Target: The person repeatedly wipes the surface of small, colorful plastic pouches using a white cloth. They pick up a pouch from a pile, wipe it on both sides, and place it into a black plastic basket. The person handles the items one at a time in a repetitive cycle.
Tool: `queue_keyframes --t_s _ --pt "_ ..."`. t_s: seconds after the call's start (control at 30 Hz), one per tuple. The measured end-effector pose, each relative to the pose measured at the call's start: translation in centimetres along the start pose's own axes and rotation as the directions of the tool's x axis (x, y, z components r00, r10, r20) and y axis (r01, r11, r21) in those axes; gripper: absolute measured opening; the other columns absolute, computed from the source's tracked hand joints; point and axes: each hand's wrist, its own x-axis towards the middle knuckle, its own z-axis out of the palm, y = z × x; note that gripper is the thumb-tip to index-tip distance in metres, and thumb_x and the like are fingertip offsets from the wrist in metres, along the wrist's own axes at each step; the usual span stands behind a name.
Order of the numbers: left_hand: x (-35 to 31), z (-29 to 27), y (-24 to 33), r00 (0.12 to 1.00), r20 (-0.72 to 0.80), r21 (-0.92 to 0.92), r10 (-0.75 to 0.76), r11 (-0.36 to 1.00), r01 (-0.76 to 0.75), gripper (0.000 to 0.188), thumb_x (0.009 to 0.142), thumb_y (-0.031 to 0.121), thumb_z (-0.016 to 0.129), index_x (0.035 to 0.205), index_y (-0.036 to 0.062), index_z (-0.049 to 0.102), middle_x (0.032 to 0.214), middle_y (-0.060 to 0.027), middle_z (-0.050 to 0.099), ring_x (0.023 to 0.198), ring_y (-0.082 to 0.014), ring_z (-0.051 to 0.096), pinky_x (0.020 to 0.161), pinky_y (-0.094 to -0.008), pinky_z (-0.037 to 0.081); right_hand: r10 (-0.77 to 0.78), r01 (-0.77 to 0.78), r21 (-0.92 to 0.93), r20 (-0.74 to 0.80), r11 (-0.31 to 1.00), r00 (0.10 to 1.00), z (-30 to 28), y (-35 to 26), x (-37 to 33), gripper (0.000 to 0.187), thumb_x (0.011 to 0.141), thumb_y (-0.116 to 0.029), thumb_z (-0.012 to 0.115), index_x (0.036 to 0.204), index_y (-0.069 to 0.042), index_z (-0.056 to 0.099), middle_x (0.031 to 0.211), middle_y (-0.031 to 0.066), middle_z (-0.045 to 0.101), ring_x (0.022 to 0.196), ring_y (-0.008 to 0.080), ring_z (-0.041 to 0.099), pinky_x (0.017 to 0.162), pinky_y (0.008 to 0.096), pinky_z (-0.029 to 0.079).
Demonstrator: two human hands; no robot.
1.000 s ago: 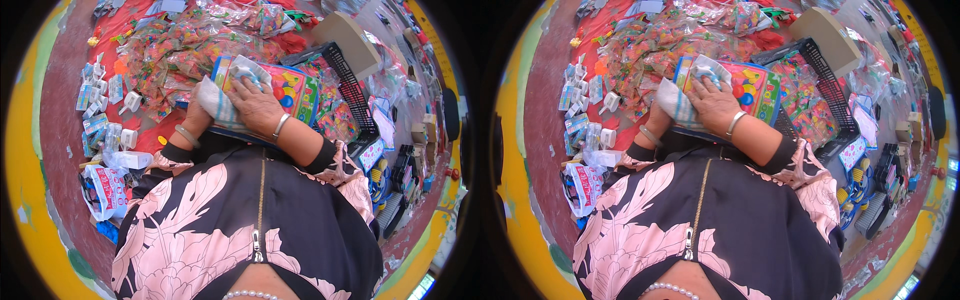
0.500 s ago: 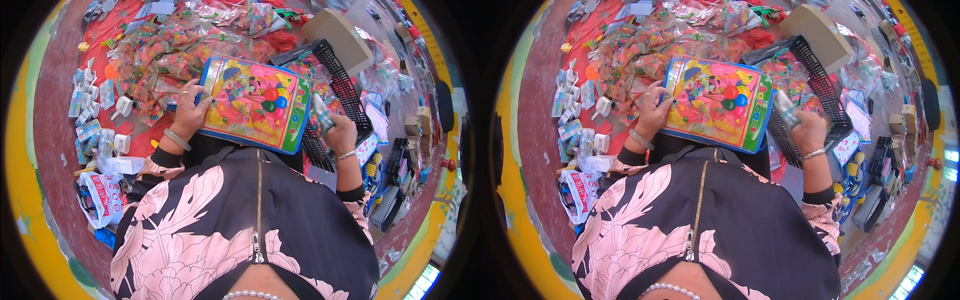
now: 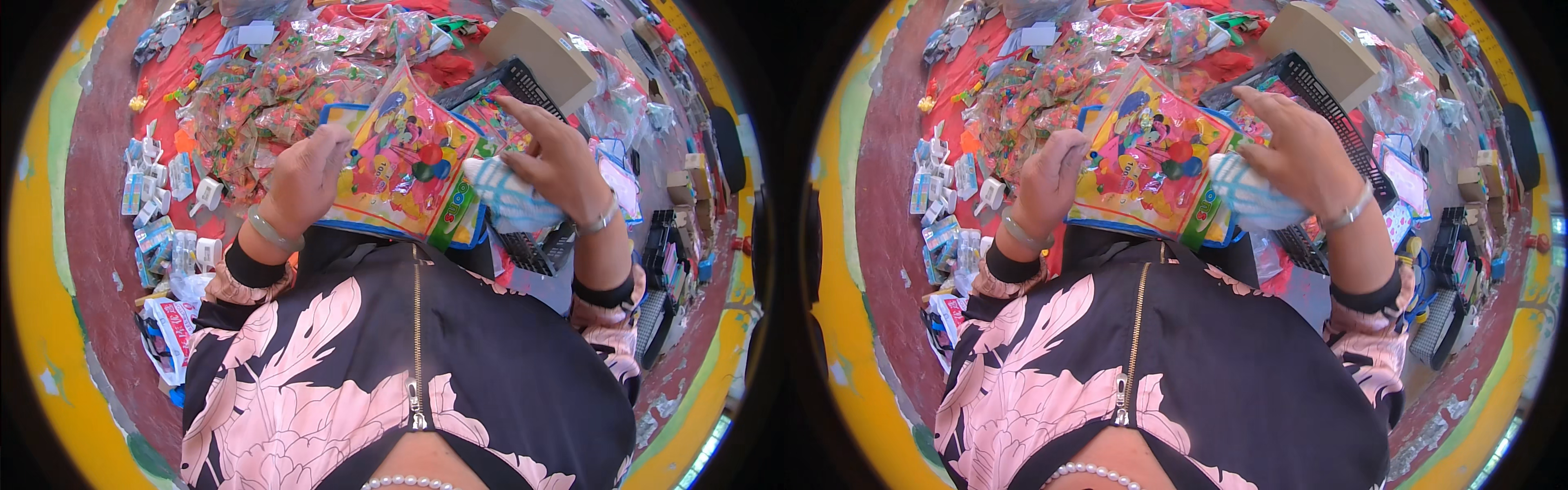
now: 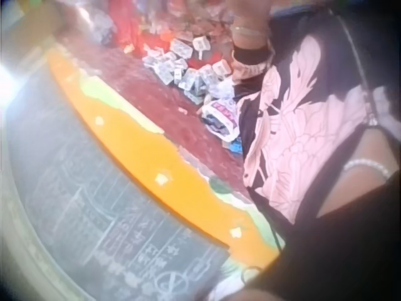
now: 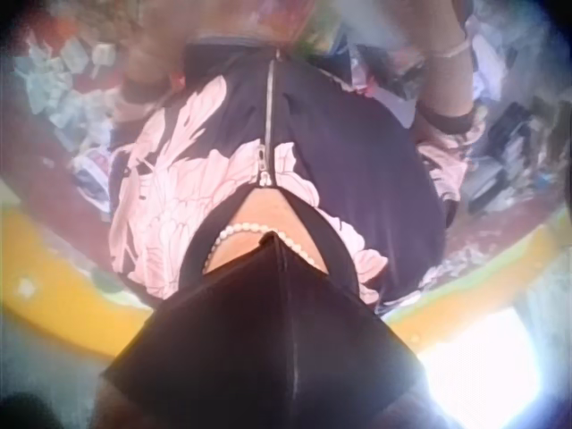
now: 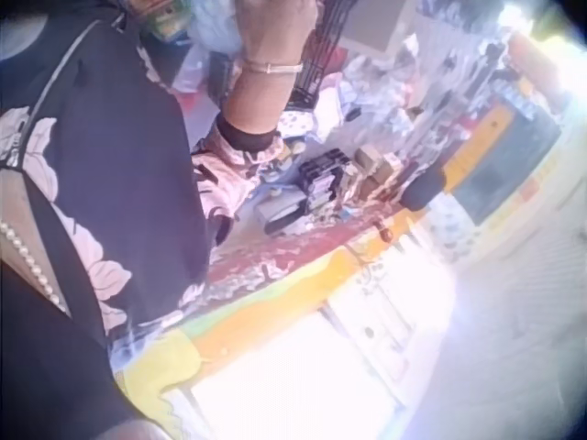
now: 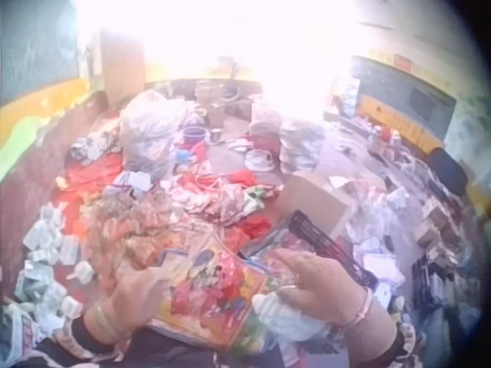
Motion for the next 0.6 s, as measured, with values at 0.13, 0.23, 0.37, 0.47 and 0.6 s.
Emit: queue_keyframes --t_s 0.13,0.23,0.37,0.47,0.6 --pt "0.7 0.9 -2.2 0.988 -0.11 -0.151 -0.104 0.985 0.087 0.006 0.089 0.001 0.054 0.094 0.003 0.053 0.077 -0.0074 0.054 0.069 -0.0145 0.053 0.066 -0.0239 0.044 0.242 -0.317 0.262 0.282 0.911 0.928 2.4 8.2 1.1 0.045 0.075 -0.014 0.069 0.116 0.001 0.058 0.092 0.0111 0.064 0.07 0.0137 0.06 0.064 0.0266 0.048" --pt "-0.2 1.4 -4.4 0.966 -0.017 -0.421 -0.259 0.878 0.228 0.004 0.091 0.002 0.053 0.095 0.0026 0.053 0.084 -0.0005 0.054 0.077 -0.0051 0.048 0.071 -0.0198 0.042 0.302 -0.514 0.499 0.445 0.698 0.843 4.2 11.5 0.1 0.045 0.077 -0.011 0.07 0.117 0.003 0.057 0.087 0.0073 0.064 0.073 0.0108 0.059 0.064 0.0252 0.048" --pt "-0.9 1.7 -6.2 0.864 0.143 -0.696 -0.482 0.572 0.434 0.011 0.091 0.004 0.053 0.101 0.0023 0.051 0.087 -0.0013 0.056 0.08 -0.0049 0.054 0.072 -0.0195 0.045 0.321 -0.545 0.522 0.46 0.656 0.828 4.8 10.0 -1.0 0.046 0.076 -0.01 0.069 0.118 0.002 0.056 0.08 0.0064 0.064 0.073 0.0117 0.059 0.064 0.0268 0.048" --pt "-0.6 1.7 -6.8 0.75 0.289 -0.681 -0.595 0.423 0.598 0.022 0.089 0.005 0.056 0.11 0.0003 0.048 0.093 -0.0062 0.061 0.083 -0.0106 0.061 0.072 -0.0238 0.05 0.323 -0.373 0.215 0.235 0.903 0.917 4.1 5.9 -1.6 0.04 0.079 -0.008 0.066 0.116 0.002 0.057 0.081 0.0046 0.063 0.07 0.0094 0.058 0.062 0.0242 0.047" --pt "0.5 1.8 -6.1 0.612 0.531 -0.626 -0.586 0.216 0.75 0.026 0.087 0.004 0.059 0.11 -0.0038 0.053 0.097 -0.0105 0.064 0.084 -0.0147 0.064 0.072 -0.0275 0.053 0.322 -0.413 0.209 0.365 0.886 0.874 5.1 5.2 -3.0 0.044 0.075 -0.017 0.067 0.113 0.003 0.059 0.077 0.0143 0.066 0.067 0.0192 0.063 0.064 0.0304 0.049"
